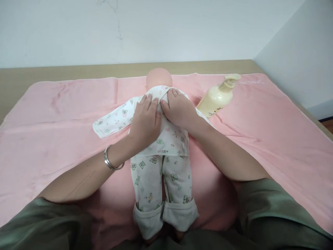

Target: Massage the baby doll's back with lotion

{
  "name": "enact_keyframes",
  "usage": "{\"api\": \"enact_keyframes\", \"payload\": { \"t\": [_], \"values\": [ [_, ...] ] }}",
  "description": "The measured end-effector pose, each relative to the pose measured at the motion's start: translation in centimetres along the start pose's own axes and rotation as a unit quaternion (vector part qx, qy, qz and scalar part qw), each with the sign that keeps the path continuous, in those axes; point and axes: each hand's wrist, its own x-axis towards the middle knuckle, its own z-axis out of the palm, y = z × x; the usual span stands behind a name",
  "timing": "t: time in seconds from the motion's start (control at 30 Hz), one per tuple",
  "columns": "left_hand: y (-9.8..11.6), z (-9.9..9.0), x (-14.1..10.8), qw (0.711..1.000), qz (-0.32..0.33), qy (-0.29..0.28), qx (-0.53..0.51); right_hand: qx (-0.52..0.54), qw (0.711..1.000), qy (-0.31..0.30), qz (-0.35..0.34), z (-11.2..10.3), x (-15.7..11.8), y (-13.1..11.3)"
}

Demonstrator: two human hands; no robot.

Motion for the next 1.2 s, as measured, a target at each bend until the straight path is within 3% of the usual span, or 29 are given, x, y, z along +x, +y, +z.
{"api": "enact_keyframes", "payload": {
  "t": [0.2,0.3,0.4,0.53,0.63,0.8,0.93,1.2],
  "values": [
    [-2.9,0.1,2.8,0.997,-0.044,0.016,-0.054,-0.096,0.994,0.017,-0.042,0.2,-3.8,-2.7],
    [-3.3,0.0,3.4,0.997,-0.053,0.014,-0.053,-0.105,0.992,0.014,-0.068,0.0,-4.8,-3.4],
    [-2.2,-0.2,2.4,0.999,-0.041,0.017,-0.026,-0.073,0.994,0.010,-0.076,-0.2,-3.4,-2.4],
    [-0.2,-0.2,0.5,0.999,0.021,0.027,0.011,-0.031,0.999,-0.011,-0.025,0.0,-0.3,-0.2],
    [0.0,-0.1,0.2,0.999,0.034,0.031,0.002,-0.029,0.999,-0.003,-0.017,0.2,0.0,-0.1],
    [-2.3,0.1,2.2,0.998,-0.017,0.024,-0.049,-0.097,0.994,0.020,-0.039,0.4,-4.0,-3.1],
    [-3.4,0.4,3.1,0.996,-0.038,0.037,-0.069,-0.106,0.991,0.002,-0.086,0.4,-6.2,-4.6],
    [-2.7,0.7,2.5,0.995,-0.044,0.060,-0.066,0.013,1.000,-0.001,0.023,0.8,-1.7,-1.9]
  ]
}}
